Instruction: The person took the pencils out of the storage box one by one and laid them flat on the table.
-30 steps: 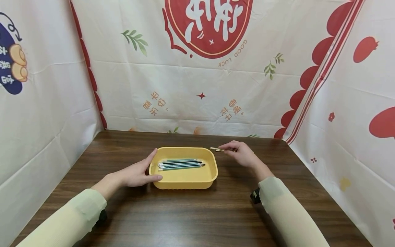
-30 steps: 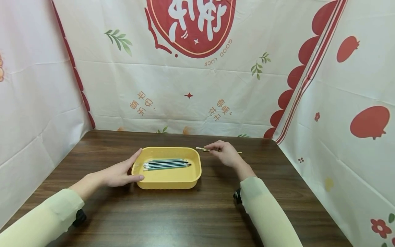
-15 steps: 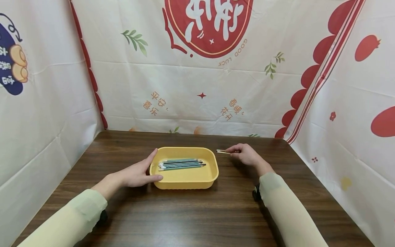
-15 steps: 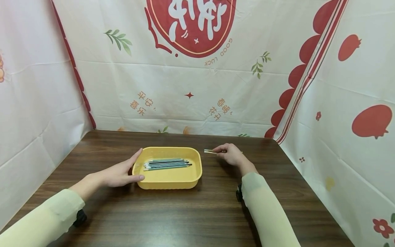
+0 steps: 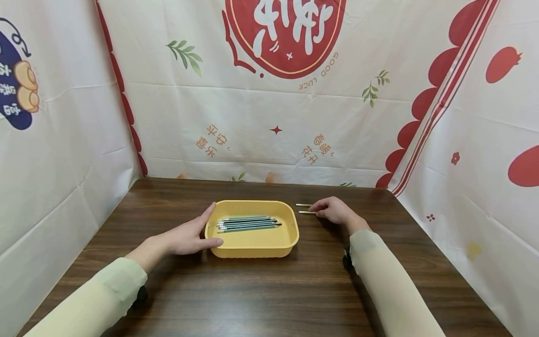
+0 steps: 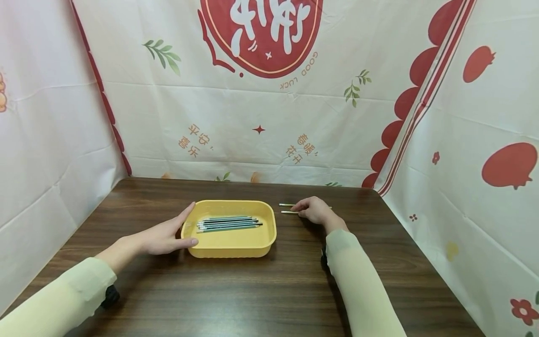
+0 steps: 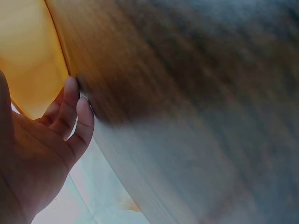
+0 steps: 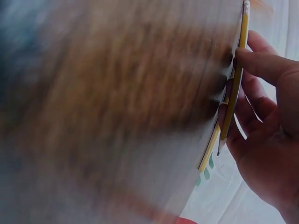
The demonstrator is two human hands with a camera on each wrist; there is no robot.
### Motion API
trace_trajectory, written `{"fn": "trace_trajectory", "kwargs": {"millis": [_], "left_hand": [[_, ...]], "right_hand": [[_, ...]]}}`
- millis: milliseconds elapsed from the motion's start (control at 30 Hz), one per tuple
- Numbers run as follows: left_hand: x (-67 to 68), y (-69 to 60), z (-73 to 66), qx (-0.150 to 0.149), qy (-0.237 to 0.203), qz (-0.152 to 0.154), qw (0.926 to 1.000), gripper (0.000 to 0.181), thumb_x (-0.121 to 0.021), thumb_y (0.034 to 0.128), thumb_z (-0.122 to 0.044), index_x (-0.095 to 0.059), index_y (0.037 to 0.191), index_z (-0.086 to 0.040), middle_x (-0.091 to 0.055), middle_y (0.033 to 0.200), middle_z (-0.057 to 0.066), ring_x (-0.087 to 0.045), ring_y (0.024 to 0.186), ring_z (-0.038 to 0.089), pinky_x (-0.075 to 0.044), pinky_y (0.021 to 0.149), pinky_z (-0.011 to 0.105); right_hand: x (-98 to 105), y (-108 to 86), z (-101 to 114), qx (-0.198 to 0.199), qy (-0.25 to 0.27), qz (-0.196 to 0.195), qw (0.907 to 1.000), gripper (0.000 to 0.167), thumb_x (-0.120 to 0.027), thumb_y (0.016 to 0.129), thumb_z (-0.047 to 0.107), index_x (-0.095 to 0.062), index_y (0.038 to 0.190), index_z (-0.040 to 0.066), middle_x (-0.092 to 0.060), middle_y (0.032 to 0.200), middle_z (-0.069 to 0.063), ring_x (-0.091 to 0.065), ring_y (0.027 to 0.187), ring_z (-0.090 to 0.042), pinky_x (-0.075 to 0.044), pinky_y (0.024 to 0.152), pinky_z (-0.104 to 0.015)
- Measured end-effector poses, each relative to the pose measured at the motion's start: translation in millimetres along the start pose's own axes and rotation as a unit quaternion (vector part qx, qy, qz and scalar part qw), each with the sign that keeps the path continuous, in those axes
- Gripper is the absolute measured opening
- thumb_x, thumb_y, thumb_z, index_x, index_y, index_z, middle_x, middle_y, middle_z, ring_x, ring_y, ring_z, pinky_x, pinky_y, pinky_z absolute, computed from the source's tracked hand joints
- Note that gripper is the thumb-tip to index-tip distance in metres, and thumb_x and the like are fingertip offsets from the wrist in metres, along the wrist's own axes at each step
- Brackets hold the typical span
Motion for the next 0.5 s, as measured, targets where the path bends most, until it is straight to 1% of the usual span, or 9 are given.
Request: {"fn": "trace_trajectory", "kwargs": {"millis": [100,267,500], "left_hand": [[0.2,-0.3,-0.2,-0.002,-0.001,0.001,1.0000,0.120,-0.070,0.1020,-0.063,0.006,0.177,-0.007,-0.021,0.181,0.025,-0.041,0.160,0.038,-0.036,0.129,0.061],[-0.3,0.9,1.5,-0.004,0.004,-0.001,1.0000,0.120,-0.070,0.1024,-0.063,0.005,0.176,-0.005,-0.022,0.181,0.025,-0.041,0.160,0.038,-0.036,0.129,0.061],[0.9,0.5,1.1,-0.005,0.002,-0.001,1.0000,0.119,-0.071,0.1023,-0.062,0.004,0.176,-0.004,-0.023,0.180,0.026,-0.043,0.159,0.038,-0.037,0.128,0.061]], "right_hand": [[-0.7,2.8,0.1,-0.004,-0.006,-0.006,1.0000,0.025,-0.068,0.104,0.003,-0.084,0.122,0.007,-0.083,0.121,-0.013,-0.071,0.122,-0.033,-0.054,0.109,-0.056],[-2.6,7.5,0.0,-0.006,-0.025,-0.011,0.9996,0.026,-0.067,0.104,0.002,-0.084,0.122,0.008,-0.083,0.119,-0.012,-0.072,0.119,-0.032,-0.055,0.108,-0.055],[-3.7,12.4,0.2,-0.011,-0.046,-0.011,0.9988,0.026,-0.066,0.104,0.003,-0.086,0.120,0.011,-0.083,0.120,-0.009,-0.071,0.124,-0.034,-0.053,0.111,-0.057]]}}
Point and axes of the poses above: each hand's wrist, its own y-axis towards the middle knuckle, its own x-axis out of the back of the hand, z = x × y, the point moved 3 cm from there along y, towards the middle knuckle
